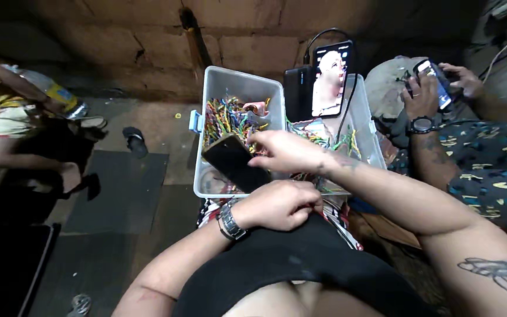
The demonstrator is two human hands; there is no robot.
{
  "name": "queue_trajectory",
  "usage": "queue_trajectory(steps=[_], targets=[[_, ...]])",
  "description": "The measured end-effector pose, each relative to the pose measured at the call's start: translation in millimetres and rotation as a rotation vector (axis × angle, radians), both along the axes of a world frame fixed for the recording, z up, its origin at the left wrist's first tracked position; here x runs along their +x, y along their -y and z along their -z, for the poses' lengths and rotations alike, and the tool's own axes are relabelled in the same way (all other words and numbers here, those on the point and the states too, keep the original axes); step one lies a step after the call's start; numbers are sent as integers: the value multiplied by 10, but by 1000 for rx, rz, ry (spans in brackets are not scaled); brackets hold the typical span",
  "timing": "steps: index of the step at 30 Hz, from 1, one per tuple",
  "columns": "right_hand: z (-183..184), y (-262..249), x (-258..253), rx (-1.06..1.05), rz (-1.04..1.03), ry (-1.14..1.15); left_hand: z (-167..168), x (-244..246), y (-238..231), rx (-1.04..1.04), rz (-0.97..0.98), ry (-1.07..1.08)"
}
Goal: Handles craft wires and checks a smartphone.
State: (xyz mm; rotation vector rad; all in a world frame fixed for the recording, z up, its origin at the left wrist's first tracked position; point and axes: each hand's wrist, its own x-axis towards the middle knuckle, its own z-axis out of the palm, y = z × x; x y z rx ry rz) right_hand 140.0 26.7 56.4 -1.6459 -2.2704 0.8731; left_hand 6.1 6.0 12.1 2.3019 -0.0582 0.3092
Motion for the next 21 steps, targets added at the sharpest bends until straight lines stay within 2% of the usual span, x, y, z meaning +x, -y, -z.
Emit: queue_trajectory(steps=[3, 7, 9, 11, 14, 16, 18, 21], targets=[[163, -119, -209, -20, -9, -20, 3, -15, -17, -2, -13, 20], [94, -37, -146, 65, 6, -108, 1, -50, -15, -17, -41, 34], [-21, 67, -26, 216, 45, -253, 18, -42, -13, -19, -45, 100], [-163, 154, 133, 319, 98, -504, 28, -40, -10, -32, -47, 200], [-282, 275, 400, 337, 233, -1063, 75, -27, 14, -92, -110, 397], [-280, 292, 541, 391, 370, -1299, 96, -20, 1, -120, -219, 522], [-272, 292, 576, 448, 570, -1377, 122, -27, -15, -192, -319, 607], [-177, 262, 550, 492, 755, -1309, 150, -39, -21, -312, -438, 583]])
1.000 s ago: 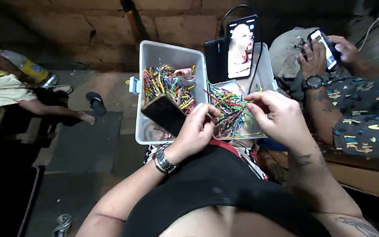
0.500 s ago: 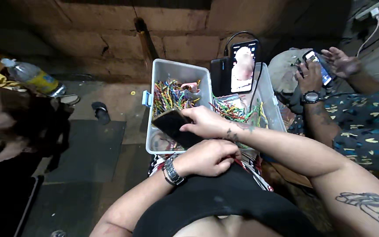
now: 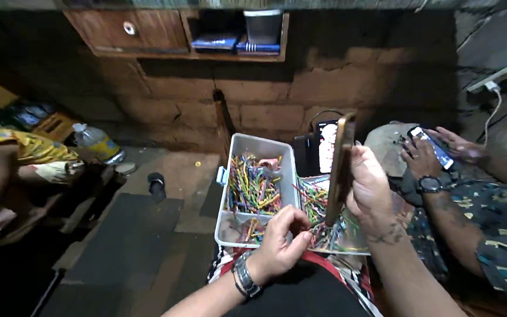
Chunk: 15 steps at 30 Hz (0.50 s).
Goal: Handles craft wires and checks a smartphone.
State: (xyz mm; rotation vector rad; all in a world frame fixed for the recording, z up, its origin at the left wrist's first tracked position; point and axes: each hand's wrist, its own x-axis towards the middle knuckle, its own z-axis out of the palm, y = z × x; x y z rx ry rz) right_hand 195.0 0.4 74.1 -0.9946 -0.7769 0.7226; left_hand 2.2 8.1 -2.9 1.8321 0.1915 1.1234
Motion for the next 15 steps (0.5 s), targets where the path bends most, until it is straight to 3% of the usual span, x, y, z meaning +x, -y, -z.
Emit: queue_trajectory(steps=[3, 8, 11, 15], targets=[[167, -12, -112, -14, 61, -24, -57, 37, 34, -99, 4, -114], [266, -28, -339, -30, 69, -124, -69, 63, 56, -69, 8, -229], [275, -16, -424, -80, 27, -53, -87, 53, 54, -260, -4, -100], [283, 132, -347, -9, -262, 299, -84, 15, 35, -611, 54, 199]])
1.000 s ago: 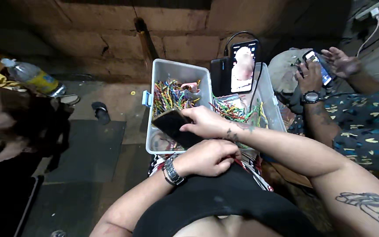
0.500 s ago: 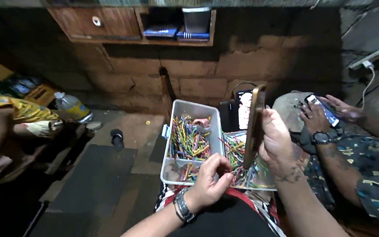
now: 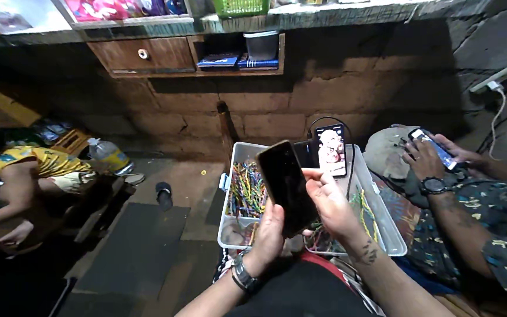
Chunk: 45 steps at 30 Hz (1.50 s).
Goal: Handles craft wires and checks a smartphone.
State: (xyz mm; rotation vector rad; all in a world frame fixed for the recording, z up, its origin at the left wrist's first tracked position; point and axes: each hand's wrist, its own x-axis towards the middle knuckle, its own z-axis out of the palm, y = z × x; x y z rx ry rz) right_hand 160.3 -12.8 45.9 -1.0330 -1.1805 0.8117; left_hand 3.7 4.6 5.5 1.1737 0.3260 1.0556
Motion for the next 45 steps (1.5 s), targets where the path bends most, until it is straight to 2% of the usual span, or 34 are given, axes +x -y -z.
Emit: queue_trajectory(steps=[2, 5, 8, 12, 15, 19, 21, 24, 26, 34, 45], targets=[[43, 84, 62, 93, -23, 259, -33, -28, -16, -128, -37, 48], [151, 201, 171, 289, 92, 665, -110, -42, -31, -256, -39, 51], [224, 315, 231, 419, 86, 849, -114, -48, -42, -293, 14, 74], [278, 462, 261, 452, 49, 997, -88, -55, -30, -257, 65, 134], [295, 498, 273, 493, 4, 1025, -55, -65, -38, -204, 110, 156], [265, 434, 329, 475, -24, 1019, -56, -55, -22, -193, 73, 84], [192, 338, 370, 373, 93, 920, -52, -63, -16, -192, 70, 33], [37, 218, 410, 203, 372, 817, -74, -73, 10, -221, 63, -15], [8, 218, 392, 138, 409, 686, -93, -84, 16, -231, 57, -38], [459, 440, 206, 104, 133, 563, -87, -75, 0, -211, 27, -100], [648, 498, 115, 259, 183, 524, -89, -58, -13, -159, 48, -70]])
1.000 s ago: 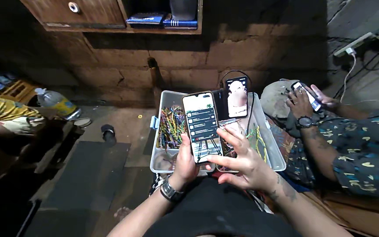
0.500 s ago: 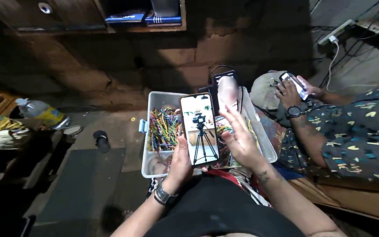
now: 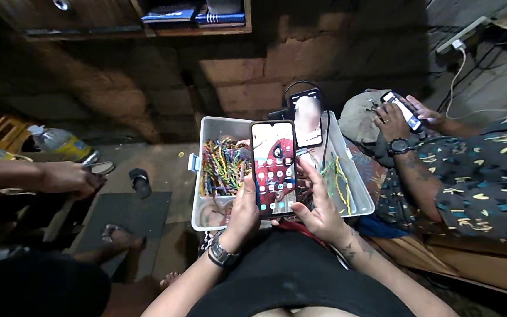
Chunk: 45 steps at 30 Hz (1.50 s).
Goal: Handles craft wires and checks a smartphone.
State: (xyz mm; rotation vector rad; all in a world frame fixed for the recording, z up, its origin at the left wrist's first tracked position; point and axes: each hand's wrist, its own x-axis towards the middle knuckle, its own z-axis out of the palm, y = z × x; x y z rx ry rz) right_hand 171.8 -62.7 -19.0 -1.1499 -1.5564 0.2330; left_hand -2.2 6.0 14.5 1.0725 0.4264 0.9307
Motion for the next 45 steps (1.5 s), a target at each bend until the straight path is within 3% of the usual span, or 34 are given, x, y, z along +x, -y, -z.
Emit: queue_trajectory(steps=[12, 19, 25, 32, 35, 38, 42, 45], targets=[[16, 59, -9, 203, 16, 293, -28, 12, 3, -55, -30, -34], [67, 39, -5, 235, 50, 317, -15, 2, -19, -77, 0, -1], [116, 43, -31, 164, 98, 143, 54, -41, -27, -39, 74, 90], [219, -20, -46, 113, 66, -25, 96, -104, -104, -63, 322, 209], [222, -46, -73, 99, 102, -3, -148, -168, -102, -123, 240, 159], [236, -18, -90, 35, 105, 58, -606, -295, -226, -127, 115, 55], [211, -23, -93, -66, 58, 156, -1126, -334, -840, -24, -171, -109], [201, -17, -99, -75, 64, 192, -1283, -278, -1530, 31, -356, -210]])
